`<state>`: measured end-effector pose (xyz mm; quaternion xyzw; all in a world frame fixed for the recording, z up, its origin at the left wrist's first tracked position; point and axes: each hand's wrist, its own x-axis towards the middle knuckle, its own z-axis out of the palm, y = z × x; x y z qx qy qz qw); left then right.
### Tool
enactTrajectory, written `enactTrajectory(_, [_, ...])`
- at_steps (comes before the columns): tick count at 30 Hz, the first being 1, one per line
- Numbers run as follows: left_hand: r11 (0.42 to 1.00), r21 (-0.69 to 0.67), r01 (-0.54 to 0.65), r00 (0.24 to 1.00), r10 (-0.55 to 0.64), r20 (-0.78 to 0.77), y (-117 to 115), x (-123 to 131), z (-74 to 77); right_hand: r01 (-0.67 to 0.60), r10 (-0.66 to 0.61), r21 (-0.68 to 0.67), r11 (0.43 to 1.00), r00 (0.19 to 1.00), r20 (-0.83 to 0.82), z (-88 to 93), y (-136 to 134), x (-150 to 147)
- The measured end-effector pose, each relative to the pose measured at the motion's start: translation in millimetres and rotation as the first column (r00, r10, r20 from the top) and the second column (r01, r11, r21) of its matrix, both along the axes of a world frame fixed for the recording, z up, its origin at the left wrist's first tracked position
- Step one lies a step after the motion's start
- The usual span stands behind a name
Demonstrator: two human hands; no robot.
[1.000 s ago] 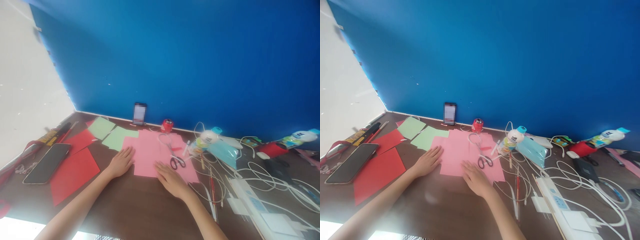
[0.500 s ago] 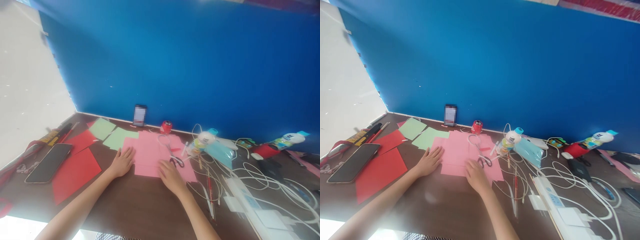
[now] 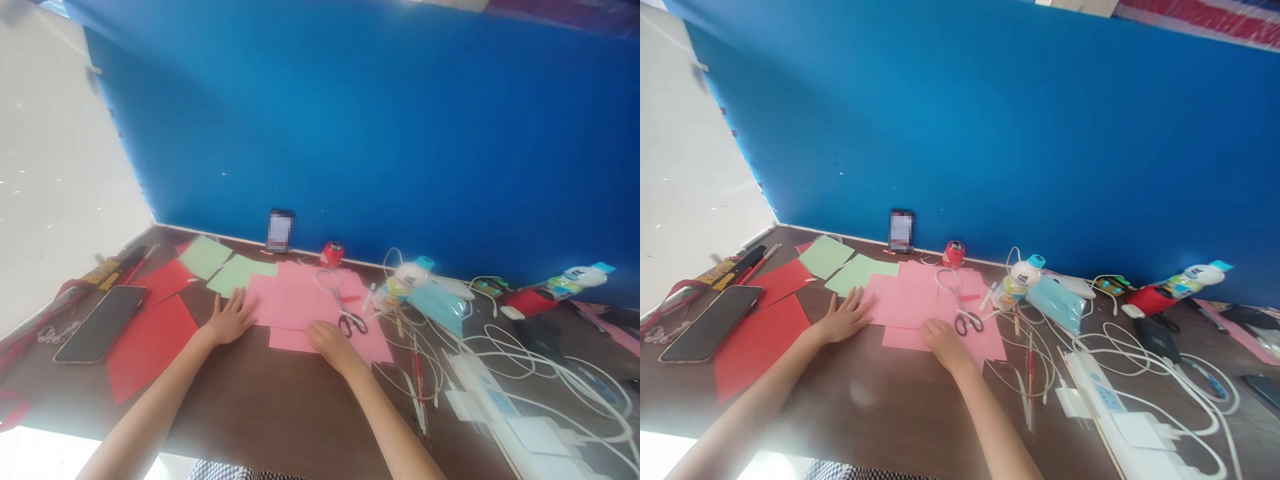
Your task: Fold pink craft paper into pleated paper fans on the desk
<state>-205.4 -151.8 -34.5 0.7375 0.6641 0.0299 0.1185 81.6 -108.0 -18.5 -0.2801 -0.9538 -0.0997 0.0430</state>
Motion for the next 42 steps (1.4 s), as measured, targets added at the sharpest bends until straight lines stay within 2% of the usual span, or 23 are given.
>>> enactTrajectory(3, [0.988,-0.112,-0.102,0.994,0.099,-0.036,-1.1,-8.6,4.7,-0.001,0.0,-0.019,1.0,0.999,-0.034,-2.4,0.0,-0.1])
enactTrajectory(5, [0.976,-0.13,-0.172,0.984,0.165,-0.063,-2.3,-11.5,6.8,-0.006,0.005,-0.028,1.0,0.998,-0.059,-3.8,-0.2,0.3])
enactTrajectory(7, [0.972,-0.073,-0.223,0.973,0.217,-0.083,-3.3,-11.3,7.9,-0.012,0.009,-0.026,1.0,0.997,-0.082,-5.0,-0.3,0.9])
enactTrajectory(9, [0.972,0.076,-0.223,0.97,0.229,-0.08,-3.4,-7.7,8.9,-0.01,0.008,-0.019,1.0,0.995,-0.099,-6.3,0.2,1.5])
enactTrajectory(11, [0.968,0.227,-0.11,0.992,0.12,-0.031,-2.3,-1.4,10.3,-0.009,0.007,-0.015,1.0,0.993,-0.119,-7.5,1.2,2.1])
enactTrajectory(13, [0.949,0.298,0.1,0.992,-0.12,0.048,-0.7,5.8,11.9,-0.008,0.006,-0.016,1.0,0.988,-0.152,-8.1,2.2,3.2])
enactTrajectory(15, [0.907,0.312,0.284,0.934,-0.335,0.124,0.0,12.2,13.2,0.002,-0.008,-0.027,1.0,0.98,-0.201,-8.0,2.8,4.7])
enactTrajectory(16, [0.887,0.32,0.333,0.907,-0.395,0.149,-0.1,14.8,13.6,0.01,-0.018,-0.037,0.999,0.974,-0.226,-7.7,2.8,5.5])
enactTrajectory(21, [0.847,0.368,0.383,0.862,-0.471,0.186,-3.2,21.8,12.7,0.02,-0.062,-0.13,0.991,0.942,-0.329,-5.7,1.2,7.6])
enactTrajectory(27, [0.901,0.319,0.293,0.867,-0.391,0.308,-2.6,21.0,12.3,0.007,-0.148,-0.293,0.956,0.874,-0.462,-5.6,0.5,7.6])
enactTrajectory(32, [0.96,0.202,0.193,0.895,-0.256,0.366,-0.7,12.0,23.3,0.016,-0.237,-0.413,0.911,0.838,-0.491,-7.0,-0.1,5.9])
enactTrajectory(35, [0.977,0.136,0.165,0.884,-0.208,0.42,0.6,6.5,26.7,0.058,-0.31,-0.451,0.891,0.802,-0.51,-10.0,0.7,3.2])
enactTrajectory(39, [0.993,0.092,0.067,0.872,-0.103,0.479,4.1,3.1,22.1,0.102,-0.389,-0.491,0.865,0.754,-0.529,-15.8,2.2,-0.9])
enactTrajectory(42, [0.997,0.079,-0.01,0.898,-0.026,0.439,6.6,3.8,18.1,0.119,-0.413,-0.494,0.861,0.731,-0.544,-19.4,3.2,-3.2])
